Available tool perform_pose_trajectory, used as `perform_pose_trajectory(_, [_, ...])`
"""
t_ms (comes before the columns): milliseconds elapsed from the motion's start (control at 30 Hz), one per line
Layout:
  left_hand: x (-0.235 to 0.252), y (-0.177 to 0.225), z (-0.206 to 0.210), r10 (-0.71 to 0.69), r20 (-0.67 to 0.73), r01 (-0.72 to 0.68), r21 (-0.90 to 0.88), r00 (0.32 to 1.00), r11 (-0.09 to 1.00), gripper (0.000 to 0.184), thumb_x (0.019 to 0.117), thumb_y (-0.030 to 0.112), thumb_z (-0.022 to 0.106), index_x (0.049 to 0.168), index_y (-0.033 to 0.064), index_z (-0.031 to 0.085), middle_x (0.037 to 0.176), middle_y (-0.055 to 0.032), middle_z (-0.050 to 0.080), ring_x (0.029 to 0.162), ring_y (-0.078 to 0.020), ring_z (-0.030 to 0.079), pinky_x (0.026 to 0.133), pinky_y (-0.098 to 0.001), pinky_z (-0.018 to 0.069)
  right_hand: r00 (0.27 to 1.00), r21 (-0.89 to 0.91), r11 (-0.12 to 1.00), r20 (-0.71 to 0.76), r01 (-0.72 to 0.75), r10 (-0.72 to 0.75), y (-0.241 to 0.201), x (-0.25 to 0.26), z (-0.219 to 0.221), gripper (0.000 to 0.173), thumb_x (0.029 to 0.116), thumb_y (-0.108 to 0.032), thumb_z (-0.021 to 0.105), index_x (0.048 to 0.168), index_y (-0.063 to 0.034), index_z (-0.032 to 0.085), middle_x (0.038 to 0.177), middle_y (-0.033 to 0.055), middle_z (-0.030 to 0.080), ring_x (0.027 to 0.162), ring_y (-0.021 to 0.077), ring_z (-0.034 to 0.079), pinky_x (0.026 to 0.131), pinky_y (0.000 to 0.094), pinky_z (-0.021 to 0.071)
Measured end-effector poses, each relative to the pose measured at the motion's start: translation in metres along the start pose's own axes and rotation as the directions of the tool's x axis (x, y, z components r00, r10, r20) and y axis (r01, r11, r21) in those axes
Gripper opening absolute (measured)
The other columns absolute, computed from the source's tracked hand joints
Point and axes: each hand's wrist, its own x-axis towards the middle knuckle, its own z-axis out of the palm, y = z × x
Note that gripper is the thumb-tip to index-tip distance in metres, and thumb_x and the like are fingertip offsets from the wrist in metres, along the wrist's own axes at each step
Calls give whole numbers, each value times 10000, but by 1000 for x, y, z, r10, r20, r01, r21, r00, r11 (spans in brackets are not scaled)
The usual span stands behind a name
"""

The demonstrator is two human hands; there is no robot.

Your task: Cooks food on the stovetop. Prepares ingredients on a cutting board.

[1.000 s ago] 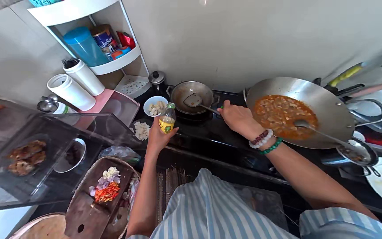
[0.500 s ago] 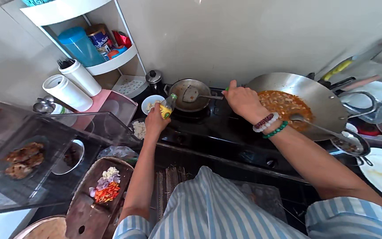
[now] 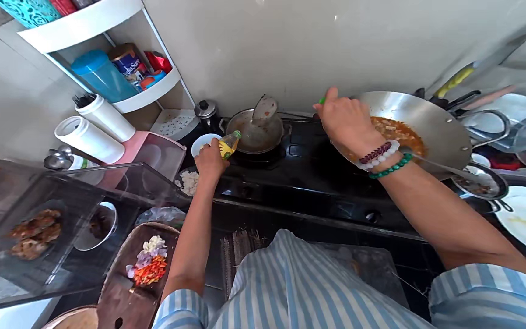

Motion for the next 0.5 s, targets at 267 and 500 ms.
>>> perform_pose_trajectory(267, [1, 8, -3, -10, 14, 9, 42, 1000, 999, 772, 738, 244, 882, 1412, 105, 533, 1249, -275, 623, 1142, -486, 611, 877, -686, 489, 1000, 29, 1000, -1, 6, -6, 5, -5, -5, 490, 1121, -345, 387, 1308, 105, 438, 918, 352, 640, 902, 581, 667, 718, 676, 520])
perform_pose_trajectory(500, [1, 15, -9, 5, 12, -6, 69, 1000, 998, 793, 733, 230, 876, 1427, 91, 518, 1268, -300, 608, 1156, -510, 597, 880, -708, 479, 1000, 47, 999, -18, 12, -11, 5, -10, -5, 483, 1119, -340, 393, 1309, 100, 441, 902, 350, 644, 883, 580, 670, 704, 686, 519])
